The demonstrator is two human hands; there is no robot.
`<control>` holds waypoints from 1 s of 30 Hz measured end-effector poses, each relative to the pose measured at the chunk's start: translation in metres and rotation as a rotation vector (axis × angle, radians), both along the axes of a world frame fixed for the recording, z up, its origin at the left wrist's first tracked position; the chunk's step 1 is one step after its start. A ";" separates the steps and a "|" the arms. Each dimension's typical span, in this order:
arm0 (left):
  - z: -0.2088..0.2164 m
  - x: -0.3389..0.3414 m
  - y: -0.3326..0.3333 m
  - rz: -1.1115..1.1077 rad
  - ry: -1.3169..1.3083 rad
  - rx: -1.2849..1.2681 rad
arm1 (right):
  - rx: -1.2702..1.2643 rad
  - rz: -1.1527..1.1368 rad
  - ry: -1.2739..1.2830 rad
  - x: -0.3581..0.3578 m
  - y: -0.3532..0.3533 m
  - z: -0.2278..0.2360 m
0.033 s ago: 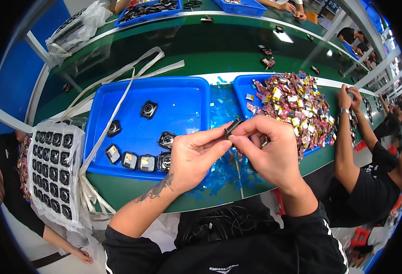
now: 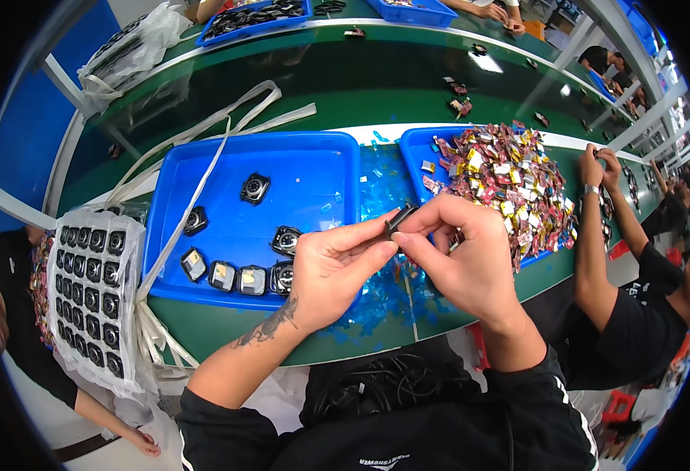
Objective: Assembling electronic units by connecting ribbon cables to screen modules and placing them into housings.
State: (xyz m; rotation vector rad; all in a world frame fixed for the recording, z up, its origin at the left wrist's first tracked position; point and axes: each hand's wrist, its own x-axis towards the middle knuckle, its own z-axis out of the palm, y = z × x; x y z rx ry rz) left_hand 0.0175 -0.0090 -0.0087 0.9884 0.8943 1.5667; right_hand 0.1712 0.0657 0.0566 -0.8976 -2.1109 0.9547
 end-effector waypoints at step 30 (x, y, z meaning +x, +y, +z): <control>0.014 -0.009 0.005 0.132 0.776 0.270 | -0.582 0.233 0.274 0.029 0.009 -0.020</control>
